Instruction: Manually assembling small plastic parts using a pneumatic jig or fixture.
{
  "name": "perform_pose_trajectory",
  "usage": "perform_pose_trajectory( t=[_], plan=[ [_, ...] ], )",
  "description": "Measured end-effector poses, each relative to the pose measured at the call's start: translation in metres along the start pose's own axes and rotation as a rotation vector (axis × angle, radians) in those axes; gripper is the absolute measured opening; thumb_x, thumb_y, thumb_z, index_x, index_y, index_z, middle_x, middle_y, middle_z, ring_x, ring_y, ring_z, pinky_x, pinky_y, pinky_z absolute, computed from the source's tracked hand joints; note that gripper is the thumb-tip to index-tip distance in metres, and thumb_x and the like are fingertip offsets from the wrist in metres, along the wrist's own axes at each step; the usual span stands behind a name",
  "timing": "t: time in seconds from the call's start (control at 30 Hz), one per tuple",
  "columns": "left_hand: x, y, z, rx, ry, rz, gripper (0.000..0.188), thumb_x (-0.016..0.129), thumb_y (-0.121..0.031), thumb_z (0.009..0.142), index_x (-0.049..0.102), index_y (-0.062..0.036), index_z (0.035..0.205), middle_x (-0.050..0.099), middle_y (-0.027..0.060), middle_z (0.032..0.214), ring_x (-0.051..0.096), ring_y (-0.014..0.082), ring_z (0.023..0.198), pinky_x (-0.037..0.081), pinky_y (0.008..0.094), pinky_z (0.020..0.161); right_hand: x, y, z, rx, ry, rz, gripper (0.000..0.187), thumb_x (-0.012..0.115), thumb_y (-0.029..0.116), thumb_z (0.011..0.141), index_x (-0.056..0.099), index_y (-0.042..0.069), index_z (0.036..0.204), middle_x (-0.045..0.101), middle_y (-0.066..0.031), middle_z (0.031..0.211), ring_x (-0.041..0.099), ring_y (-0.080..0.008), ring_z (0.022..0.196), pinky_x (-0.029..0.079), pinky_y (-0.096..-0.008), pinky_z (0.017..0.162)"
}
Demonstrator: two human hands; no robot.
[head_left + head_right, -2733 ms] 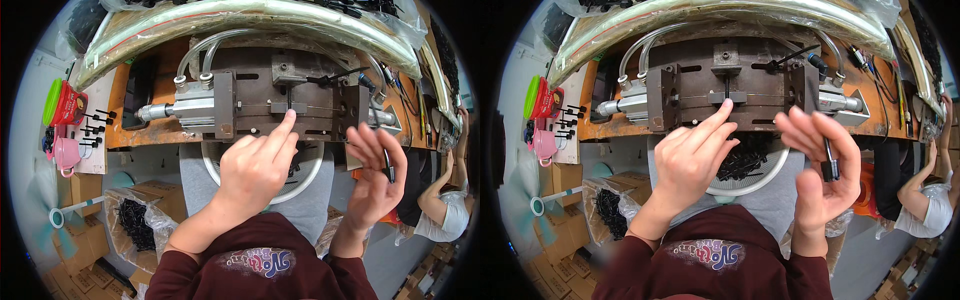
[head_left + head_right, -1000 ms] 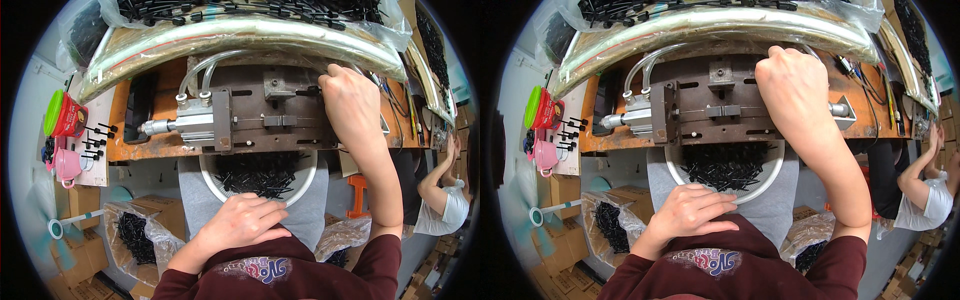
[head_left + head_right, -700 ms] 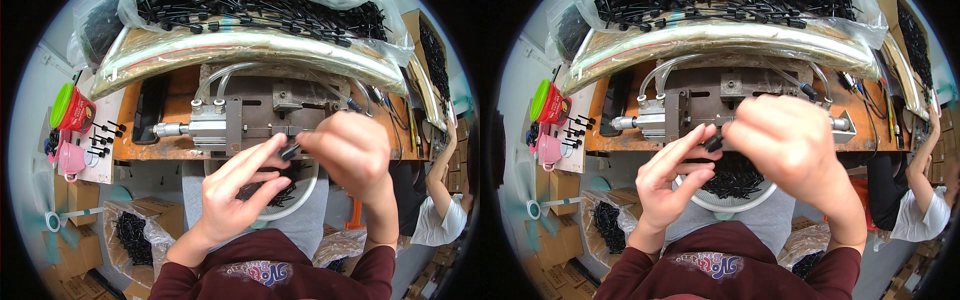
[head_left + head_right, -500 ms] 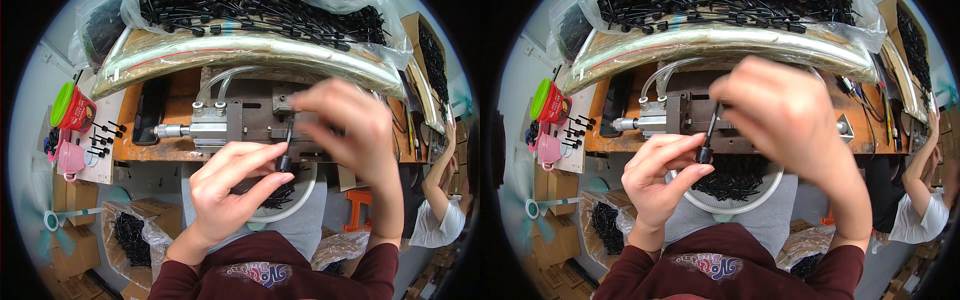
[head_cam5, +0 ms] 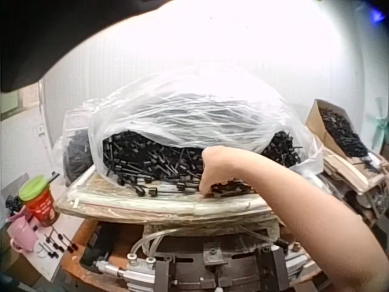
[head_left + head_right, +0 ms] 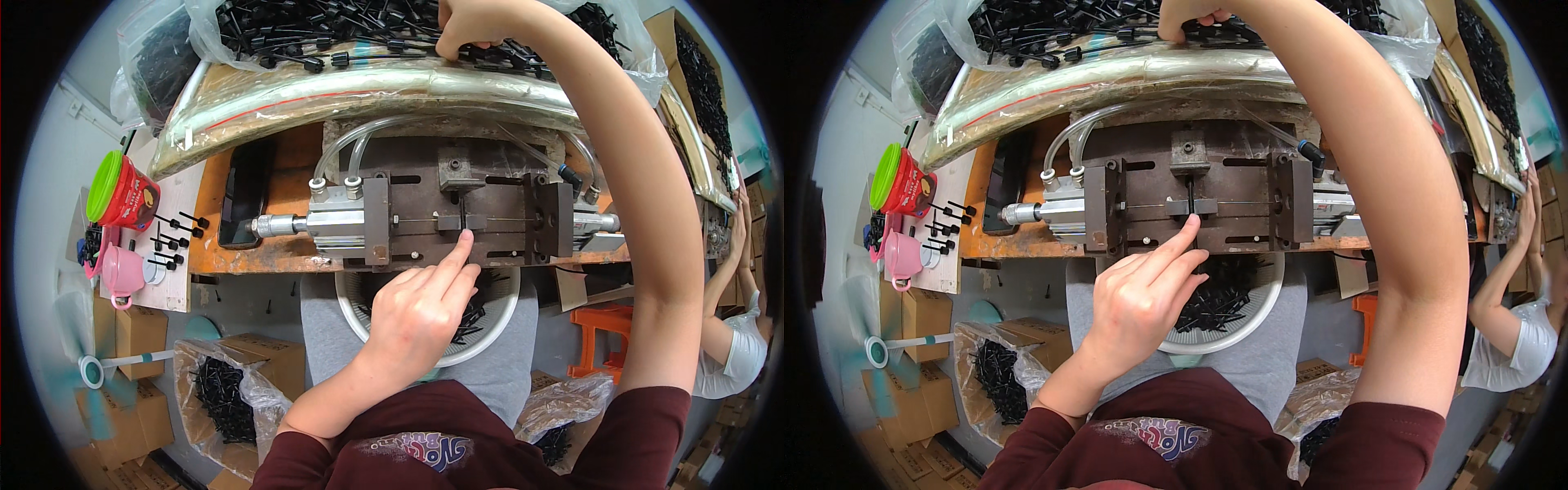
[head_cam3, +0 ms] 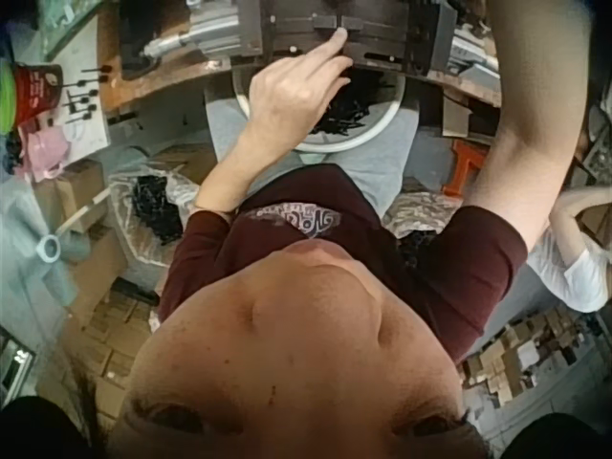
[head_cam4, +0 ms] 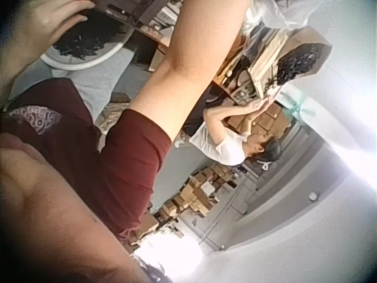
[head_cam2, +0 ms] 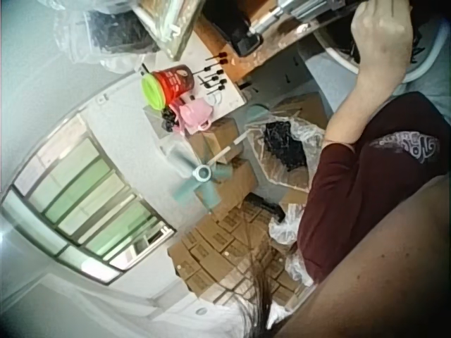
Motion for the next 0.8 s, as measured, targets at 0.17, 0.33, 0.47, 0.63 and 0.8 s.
perform_pose_trajectory(
  t=[0.17,0.33,0.47,0.63,0.8],
  plan=[
    [0.0,0.007,0.008,0.001,0.02,0.027,0.024,0.079,-0.009,0.069,0.069,-0.0036,0.09,0.067,0.0119,0.122,0.065,0.0196,0.064,0.052,0.0288,0.061,0.007,0.017,0.015,-0.127,0.044,-0.387,0.037,0.078,0.025,0.063,0.072,-0.006,0.082,0.069,-0.0219,0.078,0.068,-0.0334,0.078,0.055,-0.0412,0.069],
    [0.0,0.008,0.007,-0.011,0.04,0.038,0.024,0.079,-0.01,0.069,0.069,-0.0053,0.09,0.067,0.0114,0.122,0.065,0.0198,0.061,0.052,0.0287,0.06,0.005,0.025,-0.004,-0.11,-0.012,-0.441,0.029,0.074,0.019,0.068,0.073,-0.003,0.088,0.07,-0.0219,0.083,0.069,-0.0328,0.086,0.055,-0.0409,0.074],
    [0.0,0.008,0.008,-0.013,0.049,0.035,0.023,0.079,-0.011,0.07,0.069,-0.0062,0.09,0.067,0.0105,0.123,0.065,0.02,0.061,0.052,0.0285,0.06,-0.017,0.01,-0.028,-0.046,0.03,-0.131,0.023,0.07,0.011,0.072,0.071,0.0,0.092,0.071,-0.0185,0.086,0.069,-0.0309,0.086,0.054,-0.0402,0.072],
    [0.0,0.012,0.006,-0.006,0.053,0.032,0.023,0.079,-0.012,0.07,0.069,-0.0066,0.09,0.066,0.0099,0.124,0.065,0.0207,0.06,0.052,0.0288,0.059,-0.032,-0.009,-0.055,-0.086,-0.198,0.232,0.023,0.072,0.014,0.081,0.067,-0.003,0.095,0.068,-0.01,0.076,0.063,-0.0165,0.064,0.051,-0.0311,0.065],
    [0.002,0.011,0.007,0.017,0.046,0.011,0.022,0.079,-0.012,0.071,0.069,-0.0063,0.09,0.066,0.0103,0.125,0.065,0.0213,0.06,0.052,0.0298,0.059,-0.037,-0.046,-0.069,-0.02,-0.368,0.616,0.018,0.069,0.018,0.09,0.067,0.0,0.089,0.066,-0.0036,0.074,0.056,-0.0089,0.061,0.046,-0.0248,0.059]
  ],
)
Point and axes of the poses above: each hand's wrist, its own z-axis towards the middle knuckle, its own x-axis out of the palm, y = z × x, the point moved 3 cm from there along z, towards the middle knuckle
